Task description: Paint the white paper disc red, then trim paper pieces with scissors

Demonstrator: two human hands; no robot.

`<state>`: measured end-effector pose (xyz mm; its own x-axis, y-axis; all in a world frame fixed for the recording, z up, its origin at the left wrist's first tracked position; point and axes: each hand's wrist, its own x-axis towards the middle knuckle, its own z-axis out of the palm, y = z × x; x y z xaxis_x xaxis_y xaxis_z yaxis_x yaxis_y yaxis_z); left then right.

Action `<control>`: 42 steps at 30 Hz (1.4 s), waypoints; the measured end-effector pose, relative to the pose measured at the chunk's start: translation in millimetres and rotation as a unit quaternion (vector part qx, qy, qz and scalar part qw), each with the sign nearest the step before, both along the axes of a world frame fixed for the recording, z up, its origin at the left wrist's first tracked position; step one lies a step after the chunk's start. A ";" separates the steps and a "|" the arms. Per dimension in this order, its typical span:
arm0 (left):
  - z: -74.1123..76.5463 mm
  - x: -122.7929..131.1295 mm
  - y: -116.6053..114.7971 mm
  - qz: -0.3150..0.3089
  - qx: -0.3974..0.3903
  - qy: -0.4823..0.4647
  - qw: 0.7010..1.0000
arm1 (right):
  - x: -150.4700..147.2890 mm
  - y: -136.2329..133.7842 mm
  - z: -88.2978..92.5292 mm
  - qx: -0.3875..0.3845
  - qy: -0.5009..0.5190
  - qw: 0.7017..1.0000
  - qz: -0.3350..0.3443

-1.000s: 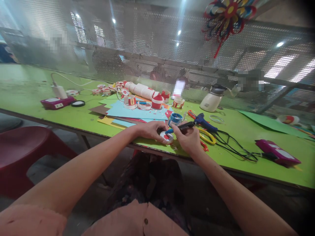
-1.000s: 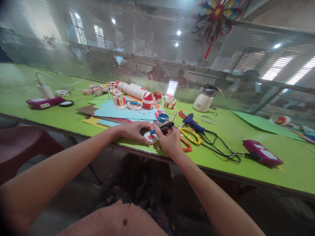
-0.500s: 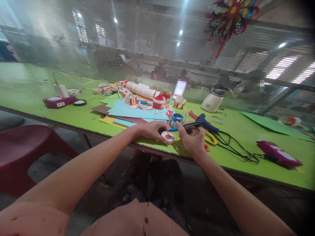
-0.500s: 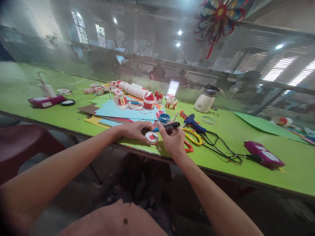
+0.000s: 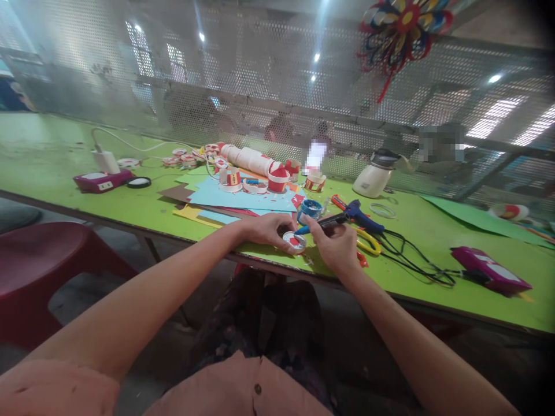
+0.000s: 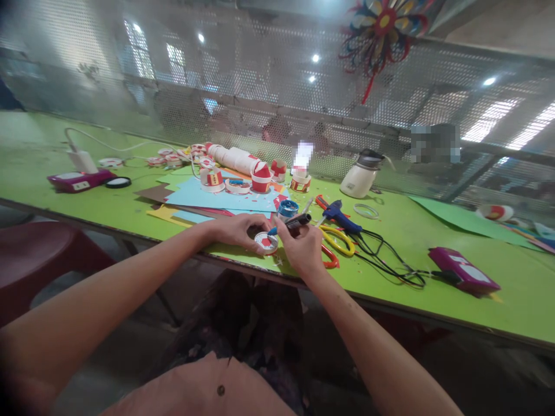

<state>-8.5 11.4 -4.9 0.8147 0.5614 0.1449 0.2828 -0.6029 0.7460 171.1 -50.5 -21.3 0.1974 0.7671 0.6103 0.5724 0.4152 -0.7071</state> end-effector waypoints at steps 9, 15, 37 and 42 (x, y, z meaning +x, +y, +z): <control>-1.9 -0.2 2.0 -0.010 0.011 0.003 1.000 | 0.2 -1.1 1.8 0.003 -0.014 1.000 0.004; -2.2 -0.3 2.2 -0.010 0.009 0.010 1.000 | 1.0 0.7 0.1 -0.001 -0.021 1.000 0.014; -6.3 -1.7 4.1 -0.015 0.000 -0.009 1.000 | -1.4 -4.1 5.4 0.036 -0.010 0.999 0.001; -2.9 -3.0 3.1 0.006 -0.012 0.017 1.000 | 0.4 -3.2 3.0 0.054 0.052 0.997 -0.021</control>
<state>-11.5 14.6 -7.8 0.8123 0.5738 0.1045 0.3146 -0.5820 0.7498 171.5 -53.7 -18.3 0.2938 0.6885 0.6631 0.5171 0.4689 -0.7160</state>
